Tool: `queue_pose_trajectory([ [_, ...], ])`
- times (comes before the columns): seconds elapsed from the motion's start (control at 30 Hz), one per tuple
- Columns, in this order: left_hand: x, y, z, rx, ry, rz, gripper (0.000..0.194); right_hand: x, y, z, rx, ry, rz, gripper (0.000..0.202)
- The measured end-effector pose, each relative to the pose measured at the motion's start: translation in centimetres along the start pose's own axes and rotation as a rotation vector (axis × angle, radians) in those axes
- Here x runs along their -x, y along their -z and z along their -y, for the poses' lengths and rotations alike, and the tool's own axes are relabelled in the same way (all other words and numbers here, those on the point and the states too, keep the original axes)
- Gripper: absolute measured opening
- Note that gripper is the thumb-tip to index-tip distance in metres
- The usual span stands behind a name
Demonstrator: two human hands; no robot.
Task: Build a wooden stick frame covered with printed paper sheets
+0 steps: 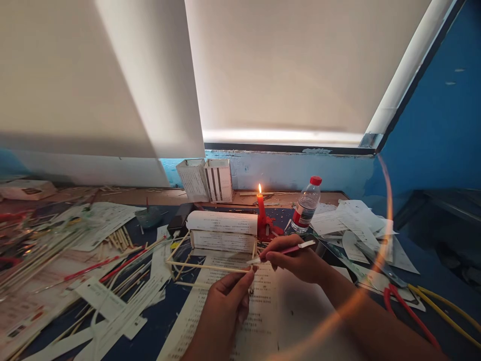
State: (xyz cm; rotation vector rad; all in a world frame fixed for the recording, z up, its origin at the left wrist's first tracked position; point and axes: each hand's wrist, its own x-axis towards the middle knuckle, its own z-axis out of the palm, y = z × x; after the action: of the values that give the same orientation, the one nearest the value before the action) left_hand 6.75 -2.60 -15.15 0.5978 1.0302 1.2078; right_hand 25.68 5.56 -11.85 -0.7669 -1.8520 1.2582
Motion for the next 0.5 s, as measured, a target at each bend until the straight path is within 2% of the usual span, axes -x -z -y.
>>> queue_pose_trajectory([
  [0.07, 0.1, -0.2, -0.1, 0.007, 0.007, 0.000, 0.043, -0.1, 0.0, -0.4, -0.031, -0.012, -0.003, 0.021],
  [0.17, 0.2, -0.3, -0.3, 0.008, 0.016, -0.003, 0.046, -0.4, 0.1, -1.1, -0.084, -0.043, -0.125, 0.024],
  [0.3, 0.2, -0.4, -0.3, 0.000, 0.021, -0.004, 0.048, -0.6, 0.1, -1.7, -0.147, -0.065, -0.043, 0.025],
  [0.43, 0.1, -0.3, -0.2, -0.019, 0.006, 0.002, 0.046, -0.8, 0.0, -2.0, -0.145, -0.095, -0.185, 0.026],
  [0.5, 0.0, -0.3, -0.1, -0.027, 0.004, 0.007, 0.045, -0.9, -0.1, -2.0, -0.153, -0.104, -0.166, 0.027],
])
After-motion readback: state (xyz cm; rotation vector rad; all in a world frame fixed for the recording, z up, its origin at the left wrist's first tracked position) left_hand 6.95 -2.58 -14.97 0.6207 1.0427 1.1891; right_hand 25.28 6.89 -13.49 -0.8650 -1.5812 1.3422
